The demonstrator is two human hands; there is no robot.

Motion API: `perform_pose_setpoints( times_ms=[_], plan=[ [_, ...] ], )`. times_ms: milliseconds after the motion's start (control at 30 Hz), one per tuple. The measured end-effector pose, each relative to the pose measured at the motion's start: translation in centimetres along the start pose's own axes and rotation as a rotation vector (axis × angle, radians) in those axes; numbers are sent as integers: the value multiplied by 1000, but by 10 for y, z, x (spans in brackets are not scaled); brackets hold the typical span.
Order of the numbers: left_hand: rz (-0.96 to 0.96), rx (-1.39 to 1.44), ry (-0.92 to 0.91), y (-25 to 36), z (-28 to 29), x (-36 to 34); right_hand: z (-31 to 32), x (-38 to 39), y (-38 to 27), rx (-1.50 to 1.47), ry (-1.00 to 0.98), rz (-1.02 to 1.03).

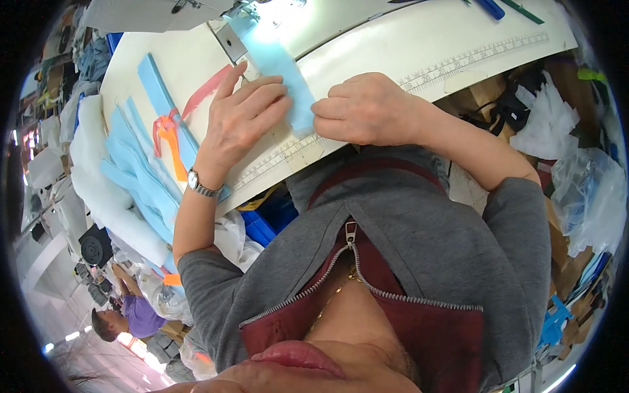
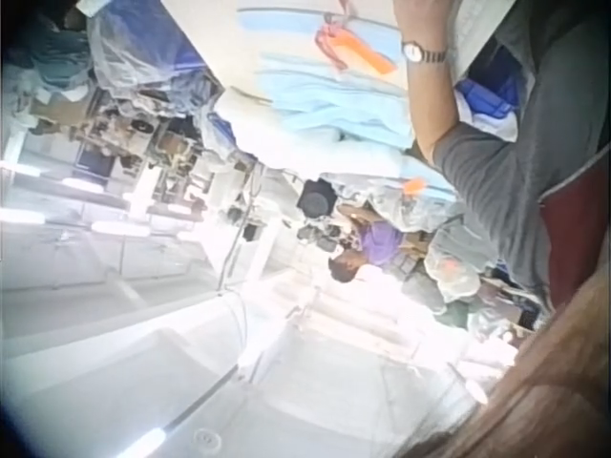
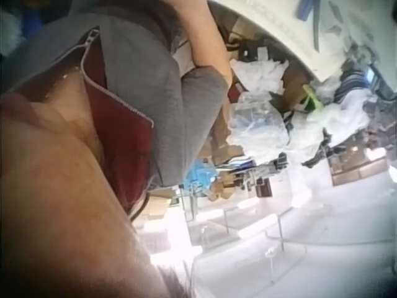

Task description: Sewing fabric strips together using an industrial sewing machine.

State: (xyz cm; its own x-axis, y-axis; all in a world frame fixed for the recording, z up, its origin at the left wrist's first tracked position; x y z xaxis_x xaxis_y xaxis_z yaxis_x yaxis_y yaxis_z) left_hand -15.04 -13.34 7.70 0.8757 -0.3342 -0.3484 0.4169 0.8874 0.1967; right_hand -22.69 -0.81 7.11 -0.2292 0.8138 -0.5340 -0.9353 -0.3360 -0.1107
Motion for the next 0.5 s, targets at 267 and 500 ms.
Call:
perform_pose_setpoints(
  times_ms=[267, 500],
  plan=[
    [-18, 128, -117, -2, 7, 5, -1, -12, -15, 66, -83, 124],
    [31, 54, -85, -24, 6, 0, -2, -24, 23, 57, -96, 112]
  ],
)
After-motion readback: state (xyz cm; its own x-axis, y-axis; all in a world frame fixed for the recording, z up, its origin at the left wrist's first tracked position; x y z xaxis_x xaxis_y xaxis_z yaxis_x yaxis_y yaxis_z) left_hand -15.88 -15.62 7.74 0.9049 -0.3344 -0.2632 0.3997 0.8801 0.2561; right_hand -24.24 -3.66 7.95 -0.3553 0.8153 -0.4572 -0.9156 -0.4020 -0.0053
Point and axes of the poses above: each hand's wrist, its own x-axis away from the middle knuckle, its own z-axis out of the back of the hand, y = z × x, the point moved 7 cm from there along -x, towards the middle knuckle, and after that the axes turned 6 degrees about x, right-handed, at the moved point
